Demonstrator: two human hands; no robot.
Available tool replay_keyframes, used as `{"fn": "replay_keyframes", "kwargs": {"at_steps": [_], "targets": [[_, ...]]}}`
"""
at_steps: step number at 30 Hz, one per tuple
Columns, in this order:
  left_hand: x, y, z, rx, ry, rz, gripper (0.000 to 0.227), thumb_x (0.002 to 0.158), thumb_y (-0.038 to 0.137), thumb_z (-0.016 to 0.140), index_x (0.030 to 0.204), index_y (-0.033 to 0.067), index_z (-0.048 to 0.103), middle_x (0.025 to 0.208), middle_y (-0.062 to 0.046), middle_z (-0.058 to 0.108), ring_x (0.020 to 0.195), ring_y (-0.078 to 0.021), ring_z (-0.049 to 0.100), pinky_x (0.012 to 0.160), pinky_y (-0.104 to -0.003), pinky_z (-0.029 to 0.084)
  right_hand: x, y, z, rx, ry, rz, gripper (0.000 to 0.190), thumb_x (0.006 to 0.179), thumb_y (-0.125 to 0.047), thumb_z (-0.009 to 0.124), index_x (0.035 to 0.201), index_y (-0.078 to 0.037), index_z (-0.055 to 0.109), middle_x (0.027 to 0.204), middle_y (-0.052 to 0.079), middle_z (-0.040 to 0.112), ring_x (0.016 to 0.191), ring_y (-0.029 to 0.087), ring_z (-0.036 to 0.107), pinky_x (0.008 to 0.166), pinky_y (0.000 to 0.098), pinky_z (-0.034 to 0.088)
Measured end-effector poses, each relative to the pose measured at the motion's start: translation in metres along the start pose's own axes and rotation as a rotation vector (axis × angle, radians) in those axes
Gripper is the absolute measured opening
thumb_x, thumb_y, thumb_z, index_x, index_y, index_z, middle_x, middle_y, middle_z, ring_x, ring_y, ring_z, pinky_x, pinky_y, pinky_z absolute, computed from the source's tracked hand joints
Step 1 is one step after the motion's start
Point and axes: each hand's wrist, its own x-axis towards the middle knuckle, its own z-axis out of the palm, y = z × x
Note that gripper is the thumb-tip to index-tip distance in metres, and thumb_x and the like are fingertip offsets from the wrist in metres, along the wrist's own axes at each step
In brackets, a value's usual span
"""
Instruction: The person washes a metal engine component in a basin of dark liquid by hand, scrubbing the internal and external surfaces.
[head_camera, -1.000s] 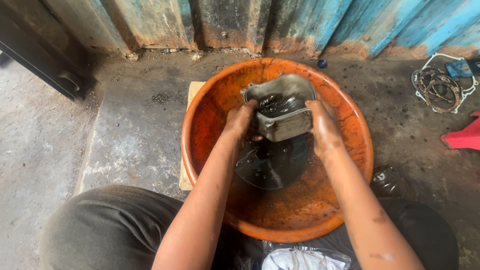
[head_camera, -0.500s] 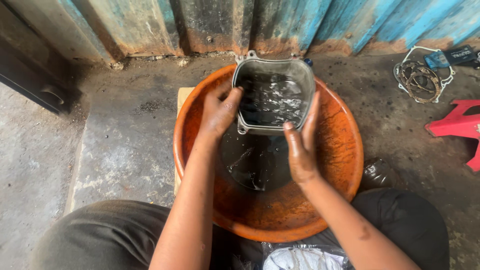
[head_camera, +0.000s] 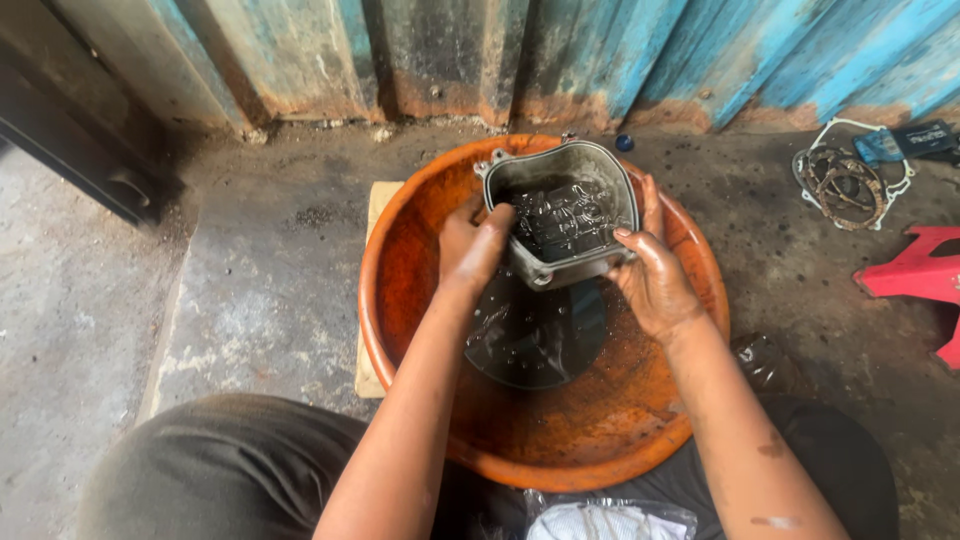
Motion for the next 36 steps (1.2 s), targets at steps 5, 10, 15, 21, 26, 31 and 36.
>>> {"fn": "replay_keyframes", "kwargs": {"at_steps": [5, 10, 15, 21, 26, 31, 36], "targets": [[-0.009, 0.035, -0.015, -0.104, -0.053, 0.212, 0.057, 0.080, 0.034, 0.067, 0.125, -0.0014, 0.070, 0.108, -0.021, 0.080, 0.100, -0.0281, 0.078, 0.094, -0.035, 0.056, 0.008, 0.019, -0.016, 0.157, -0.104, 0.080, 0.059, 0.091, -0.025, 0.067, 0.142, -0.001, 0.052, 0.141, 0.020, 0.053, 0.126, 0.030, 0.060, 0.108, 0.0527, 0.051], [-0.023, 0.077, -0.023, 0.202, -0.080, 0.321, 0.060, 0.080, 0.042, 0.072, 0.124, 0.0005, 0.071, 0.107, -0.025, 0.076, 0.104, -0.0301, 0.076, 0.093, -0.038, 0.056, 0.003, 0.069, -0.029, 0.387, 0.058, 0.130, 0.037, 0.089, -0.025, 0.066, 0.115, 0.001, 0.061, 0.122, 0.020, 0.070, 0.113, 0.037, 0.066, 0.100, 0.0492, 0.050], [-0.020, 0.067, -0.016, 0.373, -0.144, 0.178, 0.062, 0.084, 0.047, 0.064, 0.130, 0.0050, 0.068, 0.119, -0.025, 0.071, 0.114, -0.0387, 0.069, 0.101, -0.042, 0.051, -0.022, 0.075, -0.011, 0.480, -0.039, 0.126, 0.049, 0.087, -0.032, 0.064, 0.117, 0.007, 0.060, 0.127, 0.031, 0.062, 0.115, 0.044, 0.066, 0.101, 0.0608, 0.055], [-0.005, -0.029, 0.018, -0.013, -0.251, -0.041, 0.107, 0.086, 0.062, 0.060, 0.162, 0.0044, 0.012, 0.164, -0.024, 0.024, 0.151, -0.0369, 0.028, 0.120, -0.042, 0.024, -0.007, 0.013, -0.036, -0.251, 0.164, 0.397, 0.070, 0.090, -0.030, 0.059, 0.154, -0.012, 0.038, 0.140, 0.010, 0.056, 0.123, 0.037, 0.062, 0.096, 0.0608, 0.051], [-0.026, -0.038, 0.049, -0.334, -0.341, -0.073, 0.113, 0.091, 0.070, 0.056, 0.166, 0.0053, 0.002, 0.174, -0.020, 0.007, 0.160, -0.0323, 0.004, 0.126, -0.044, 0.008, 0.013, -0.020, -0.040, -0.770, 0.018, -0.257, 0.087, 0.079, 0.001, 0.061, 0.162, -0.010, 0.038, 0.144, 0.014, 0.060, 0.129, 0.023, 0.057, 0.106, 0.0356, 0.044], [-0.032, 0.003, 0.025, -0.219, -0.059, 0.421, 0.102, 0.100, 0.060, 0.061, 0.168, 0.0042, 0.010, 0.176, -0.026, 0.021, 0.164, -0.0384, 0.024, 0.134, -0.047, 0.020, 0.025, -0.003, -0.042, -0.366, -0.041, -0.353, 0.074, 0.080, 0.006, 0.060, 0.152, -0.004, 0.049, 0.136, 0.010, 0.062, 0.120, 0.019, 0.059, 0.105, 0.0335, 0.048], [-0.033, 0.038, -0.002, 0.140, 0.018, 0.563, 0.085, 0.104, 0.051, 0.060, 0.169, 0.0152, 0.020, 0.163, -0.025, 0.044, 0.153, -0.0388, 0.047, 0.130, -0.048, 0.041, 0.032, 0.032, -0.027, 0.078, 0.031, -0.111, 0.054, 0.080, 0.007, 0.057, 0.133, -0.003, 0.059, 0.114, 0.011, 0.069, 0.101, 0.023, 0.067, 0.089, 0.0349, 0.056]]}}
